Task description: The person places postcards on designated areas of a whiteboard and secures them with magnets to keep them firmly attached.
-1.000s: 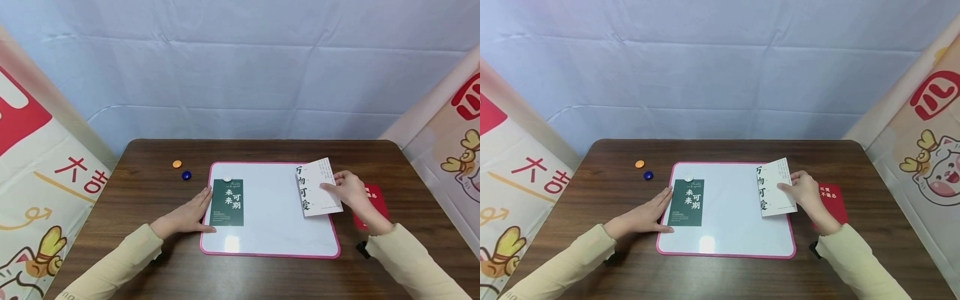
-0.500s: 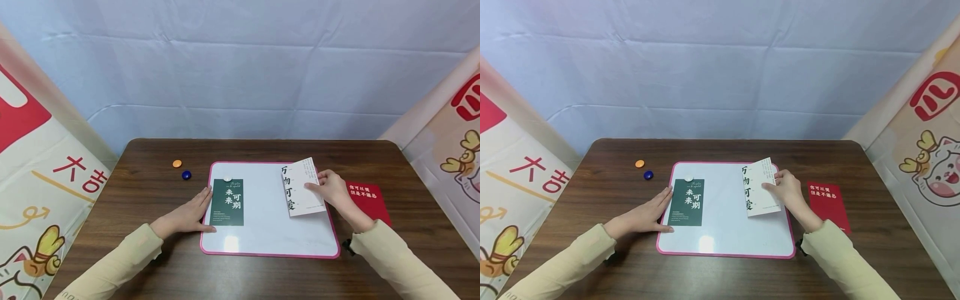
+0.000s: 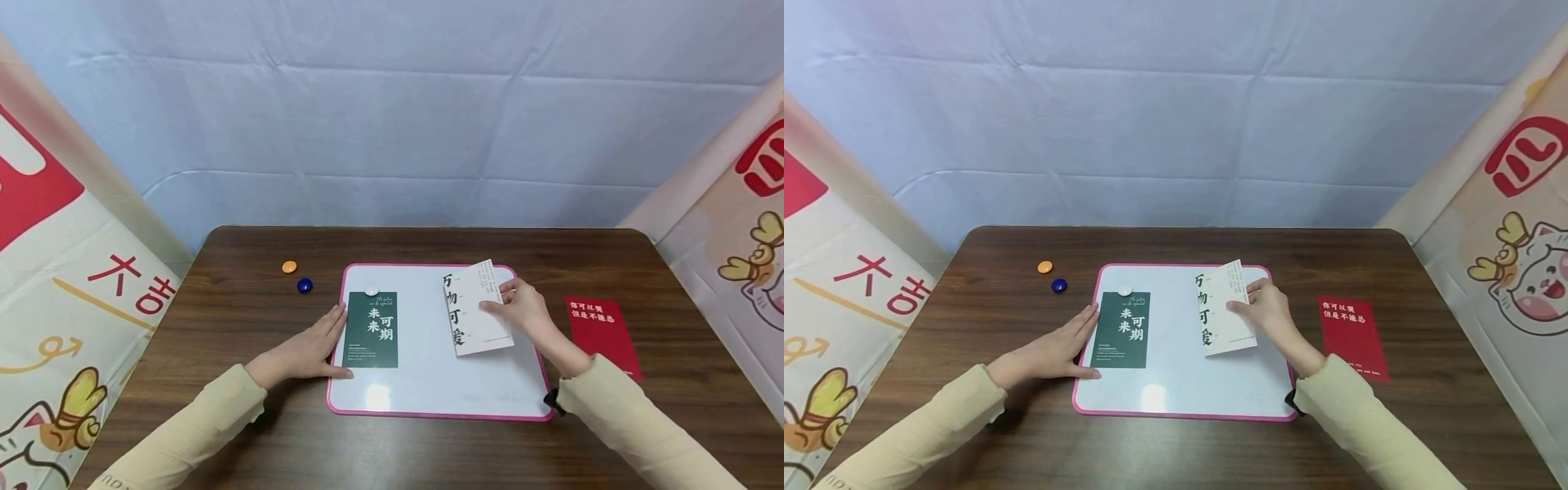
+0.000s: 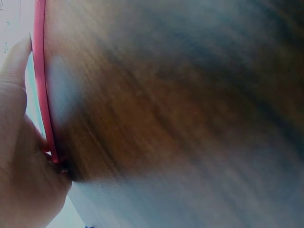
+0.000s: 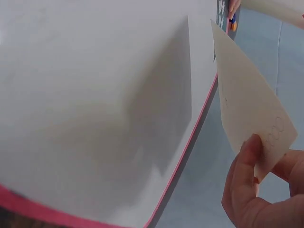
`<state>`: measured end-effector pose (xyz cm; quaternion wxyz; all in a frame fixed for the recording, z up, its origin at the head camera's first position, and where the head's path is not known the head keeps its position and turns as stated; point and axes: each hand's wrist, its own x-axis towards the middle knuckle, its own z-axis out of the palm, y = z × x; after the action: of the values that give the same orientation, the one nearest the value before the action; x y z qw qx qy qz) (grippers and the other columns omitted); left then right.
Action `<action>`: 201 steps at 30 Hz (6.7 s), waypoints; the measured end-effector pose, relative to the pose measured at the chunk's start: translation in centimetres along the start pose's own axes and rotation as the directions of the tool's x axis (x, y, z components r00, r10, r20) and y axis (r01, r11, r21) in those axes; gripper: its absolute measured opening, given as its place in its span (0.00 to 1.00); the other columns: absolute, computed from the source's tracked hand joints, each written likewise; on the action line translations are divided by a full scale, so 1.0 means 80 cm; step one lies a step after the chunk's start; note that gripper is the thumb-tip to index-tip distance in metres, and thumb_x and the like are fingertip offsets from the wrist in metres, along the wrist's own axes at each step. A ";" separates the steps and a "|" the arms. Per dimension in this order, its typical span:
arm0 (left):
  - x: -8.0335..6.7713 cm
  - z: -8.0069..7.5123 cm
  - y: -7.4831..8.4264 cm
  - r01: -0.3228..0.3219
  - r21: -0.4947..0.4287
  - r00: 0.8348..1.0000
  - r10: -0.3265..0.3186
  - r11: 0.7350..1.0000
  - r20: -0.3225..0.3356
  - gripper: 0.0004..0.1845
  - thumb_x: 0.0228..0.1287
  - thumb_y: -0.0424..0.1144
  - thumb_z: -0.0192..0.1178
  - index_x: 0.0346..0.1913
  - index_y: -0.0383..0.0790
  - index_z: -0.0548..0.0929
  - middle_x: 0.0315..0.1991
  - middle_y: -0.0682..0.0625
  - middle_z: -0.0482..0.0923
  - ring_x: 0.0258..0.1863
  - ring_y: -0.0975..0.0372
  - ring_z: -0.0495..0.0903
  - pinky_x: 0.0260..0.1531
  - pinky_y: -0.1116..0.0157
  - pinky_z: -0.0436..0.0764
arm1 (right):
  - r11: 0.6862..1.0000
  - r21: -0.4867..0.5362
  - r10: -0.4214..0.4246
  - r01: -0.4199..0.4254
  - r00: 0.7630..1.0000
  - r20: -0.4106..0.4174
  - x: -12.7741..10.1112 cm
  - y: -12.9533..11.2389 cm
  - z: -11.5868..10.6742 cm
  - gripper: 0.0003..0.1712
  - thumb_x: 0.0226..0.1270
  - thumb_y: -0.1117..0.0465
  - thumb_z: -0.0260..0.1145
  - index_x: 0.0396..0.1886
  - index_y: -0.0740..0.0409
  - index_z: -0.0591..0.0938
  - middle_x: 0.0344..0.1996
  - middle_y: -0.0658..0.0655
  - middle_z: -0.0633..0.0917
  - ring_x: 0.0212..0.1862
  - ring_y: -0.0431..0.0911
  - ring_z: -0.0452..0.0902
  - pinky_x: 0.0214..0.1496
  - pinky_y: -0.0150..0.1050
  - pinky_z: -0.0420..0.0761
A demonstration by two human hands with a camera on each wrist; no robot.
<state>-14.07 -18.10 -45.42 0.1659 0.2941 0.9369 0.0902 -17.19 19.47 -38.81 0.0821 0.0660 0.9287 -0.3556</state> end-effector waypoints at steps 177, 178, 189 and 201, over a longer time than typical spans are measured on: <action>-0.005 -0.014 -0.002 0.034 -0.107 0.999 -0.032 0.994 0.023 0.57 0.47 0.73 0.52 0.71 0.39 0.45 0.73 0.47 0.35 0.70 0.58 0.41 0.63 0.60 0.58 | 0.730 -0.451 -0.460 0.514 0.857 0.232 -0.032 0.149 0.011 0.49 0.57 0.37 0.59 0.70 0.61 0.55 0.69 0.63 0.55 0.69 0.57 0.48 0.57 0.53 0.69; -0.004 -0.015 -0.004 0.028 -0.116 1.000 -0.027 0.993 0.012 0.55 0.49 0.71 0.52 0.71 0.38 0.47 0.73 0.47 0.37 0.70 0.58 0.43 0.63 0.60 0.59 | 0.730 -0.451 -0.461 0.514 0.857 0.231 -0.032 0.149 0.011 0.49 0.57 0.37 0.59 0.70 0.61 0.55 0.69 0.63 0.55 0.69 0.57 0.48 0.57 0.53 0.69; 0.009 -0.034 -0.022 0.010 -0.085 0.989 -0.023 0.996 -0.149 0.39 0.60 0.60 0.53 0.66 0.36 0.63 0.65 0.42 0.61 0.64 0.54 0.62 0.59 0.56 0.65 | 0.728 -0.460 -0.454 0.508 0.860 0.232 -0.033 0.150 0.012 0.48 0.59 0.37 0.57 0.70 0.61 0.54 0.69 0.63 0.54 0.69 0.58 0.46 0.59 0.54 0.66; 0.017 -0.047 -0.045 0.104 -0.002 0.935 -0.099 0.995 -0.341 0.28 0.63 0.49 0.55 0.59 0.32 0.70 0.58 0.39 0.69 0.59 0.51 0.67 0.56 0.53 0.68 | 0.724 -0.454 -0.477 0.519 0.852 0.214 -0.033 0.149 0.014 0.47 0.61 0.38 0.56 0.69 0.62 0.55 0.68 0.64 0.56 0.69 0.58 0.46 0.60 0.55 0.65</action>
<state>-18.38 -20.51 -43.20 0.0034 0.2266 0.9661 0.1234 -12.33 27.35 -46.82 0.0358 -0.2238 0.9670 -0.1165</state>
